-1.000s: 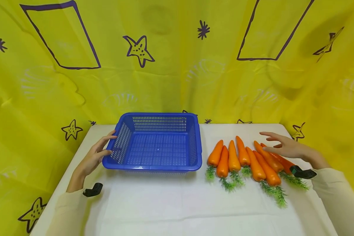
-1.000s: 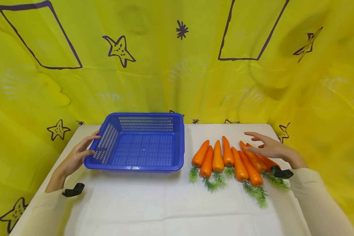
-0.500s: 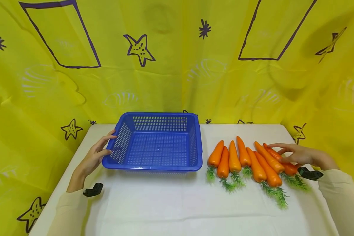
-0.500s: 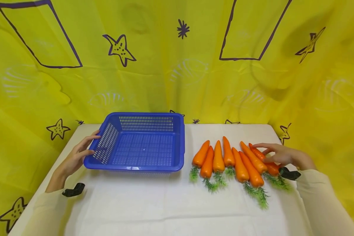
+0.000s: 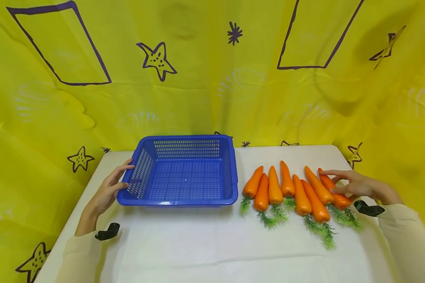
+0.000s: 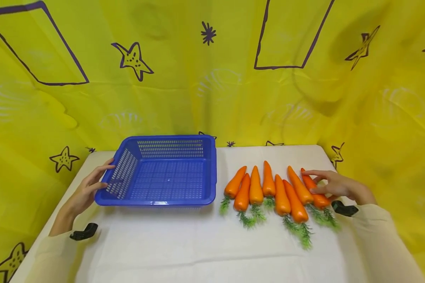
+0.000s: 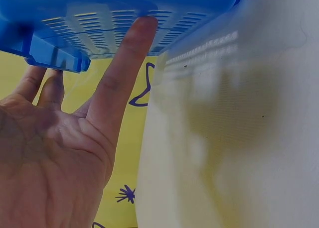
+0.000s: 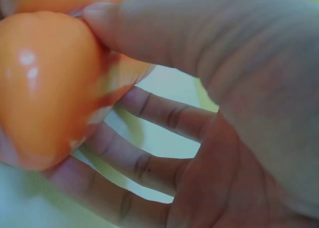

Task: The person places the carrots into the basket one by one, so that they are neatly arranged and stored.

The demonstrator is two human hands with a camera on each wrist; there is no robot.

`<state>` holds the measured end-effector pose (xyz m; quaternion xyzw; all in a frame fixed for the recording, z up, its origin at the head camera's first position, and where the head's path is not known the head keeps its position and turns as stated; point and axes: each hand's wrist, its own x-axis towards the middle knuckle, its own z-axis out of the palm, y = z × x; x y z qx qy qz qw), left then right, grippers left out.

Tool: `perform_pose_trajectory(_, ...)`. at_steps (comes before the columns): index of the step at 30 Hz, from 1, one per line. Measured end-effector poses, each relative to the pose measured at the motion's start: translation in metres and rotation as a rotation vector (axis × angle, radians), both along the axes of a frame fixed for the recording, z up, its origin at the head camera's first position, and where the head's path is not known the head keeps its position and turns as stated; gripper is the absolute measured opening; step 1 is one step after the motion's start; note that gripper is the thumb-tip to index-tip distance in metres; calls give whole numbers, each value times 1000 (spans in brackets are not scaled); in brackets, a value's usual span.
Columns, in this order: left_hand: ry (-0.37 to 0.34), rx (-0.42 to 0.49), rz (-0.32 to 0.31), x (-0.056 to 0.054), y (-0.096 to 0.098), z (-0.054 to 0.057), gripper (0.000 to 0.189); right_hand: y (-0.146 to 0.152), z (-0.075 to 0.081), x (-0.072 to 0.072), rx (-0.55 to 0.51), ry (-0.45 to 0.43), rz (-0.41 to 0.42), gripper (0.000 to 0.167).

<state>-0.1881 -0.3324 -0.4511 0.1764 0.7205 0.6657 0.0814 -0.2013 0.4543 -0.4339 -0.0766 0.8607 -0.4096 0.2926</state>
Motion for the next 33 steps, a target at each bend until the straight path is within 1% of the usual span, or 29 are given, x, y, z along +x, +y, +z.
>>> perform_pose_trajectory(4, 3, 18, -7, 0, 0, -1, 52, -2, 1, 2, 15, 27, -8, 70)
perform_pose_trajectory(10, 24, 12, -7, 1, 1, -2, 53, -7, 3, 1, 86, 113, 9, 66)
perform_pose_trajectory(14, 24, 11, -6, 2, 1, -2, 53, -8, 4, 3, 97, 144, 8, 67)
perform_pose_trajectory(16, 24, 9, -3, 2, 1, -2, 53, -8, 4, 4, 99, 166, 20, 68)
perform_pose_trajectory(20, 27, 3, 4, 2, 0, -2, 53, -6, 7, 5, 106, 177, 11, 71)
perform_pose_trajectory(24, 24, 8, 5, 1, -1, -2, 52, -6, 16, 2, 98, 192, 1, 72)
perform_pose_trajectory(29, 21, 9, -3, 2, -1, -2, 53, -11, 35, 0, 104, 221, -9, 71)
perform_pose_trajectory(33, 14, 2, 4, 3, -1, -3, 52, -16, 48, -1, 112, 254, -19, 70)
